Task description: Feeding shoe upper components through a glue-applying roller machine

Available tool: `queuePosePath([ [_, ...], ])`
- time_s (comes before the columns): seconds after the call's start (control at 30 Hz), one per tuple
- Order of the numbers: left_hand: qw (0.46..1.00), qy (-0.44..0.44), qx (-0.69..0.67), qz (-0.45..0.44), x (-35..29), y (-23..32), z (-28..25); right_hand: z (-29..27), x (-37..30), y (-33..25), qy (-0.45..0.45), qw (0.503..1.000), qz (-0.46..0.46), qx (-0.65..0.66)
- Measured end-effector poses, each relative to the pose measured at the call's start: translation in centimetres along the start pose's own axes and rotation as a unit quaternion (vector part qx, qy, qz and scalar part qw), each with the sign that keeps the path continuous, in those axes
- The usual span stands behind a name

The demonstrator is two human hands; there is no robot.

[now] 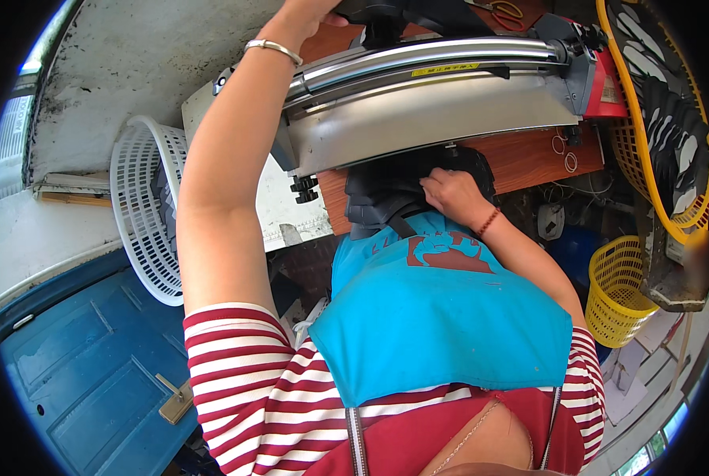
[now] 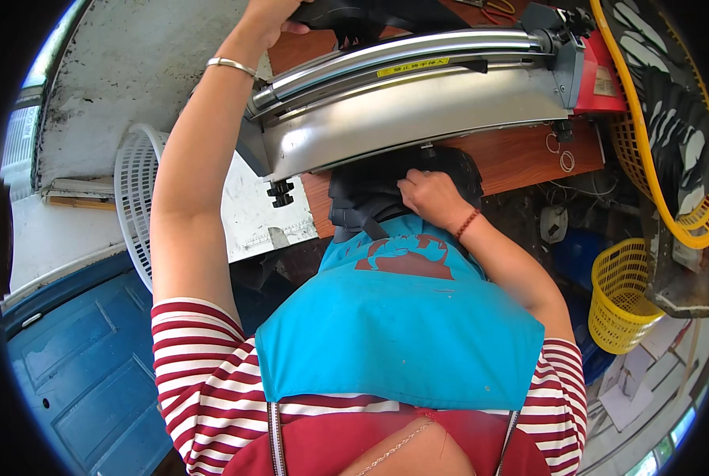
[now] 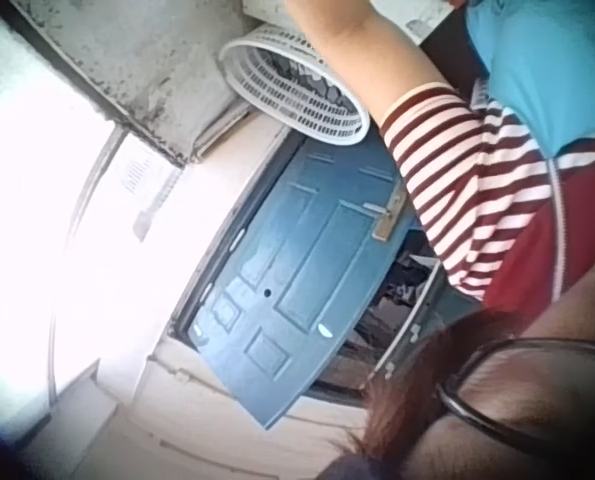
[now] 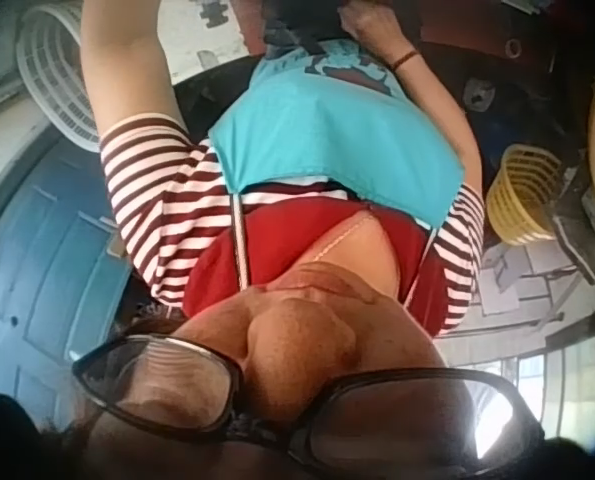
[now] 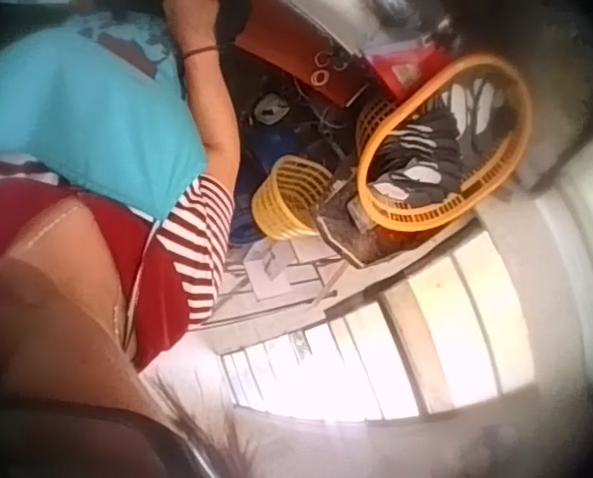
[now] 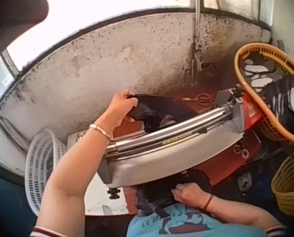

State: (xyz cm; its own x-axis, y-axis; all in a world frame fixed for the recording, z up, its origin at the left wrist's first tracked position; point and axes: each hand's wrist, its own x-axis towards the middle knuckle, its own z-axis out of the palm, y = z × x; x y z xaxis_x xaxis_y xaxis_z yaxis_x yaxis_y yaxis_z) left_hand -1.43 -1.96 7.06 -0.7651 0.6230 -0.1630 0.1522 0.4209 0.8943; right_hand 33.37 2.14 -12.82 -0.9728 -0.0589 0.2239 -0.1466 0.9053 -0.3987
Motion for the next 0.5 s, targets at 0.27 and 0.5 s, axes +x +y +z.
queuePosePath([
  [0.27,0.976,0.018,-0.001,0.218,-1.1,-1.3,-1.8,-15.9,-0.2,-2.7,0.146,0.989,0.027,-0.025],
  [0.5,0.900,-0.172,0.352,0.192,0.8,-5.9,5.1,-11.3,4.9,1.9,0.198,0.976,0.061,-0.066],
])
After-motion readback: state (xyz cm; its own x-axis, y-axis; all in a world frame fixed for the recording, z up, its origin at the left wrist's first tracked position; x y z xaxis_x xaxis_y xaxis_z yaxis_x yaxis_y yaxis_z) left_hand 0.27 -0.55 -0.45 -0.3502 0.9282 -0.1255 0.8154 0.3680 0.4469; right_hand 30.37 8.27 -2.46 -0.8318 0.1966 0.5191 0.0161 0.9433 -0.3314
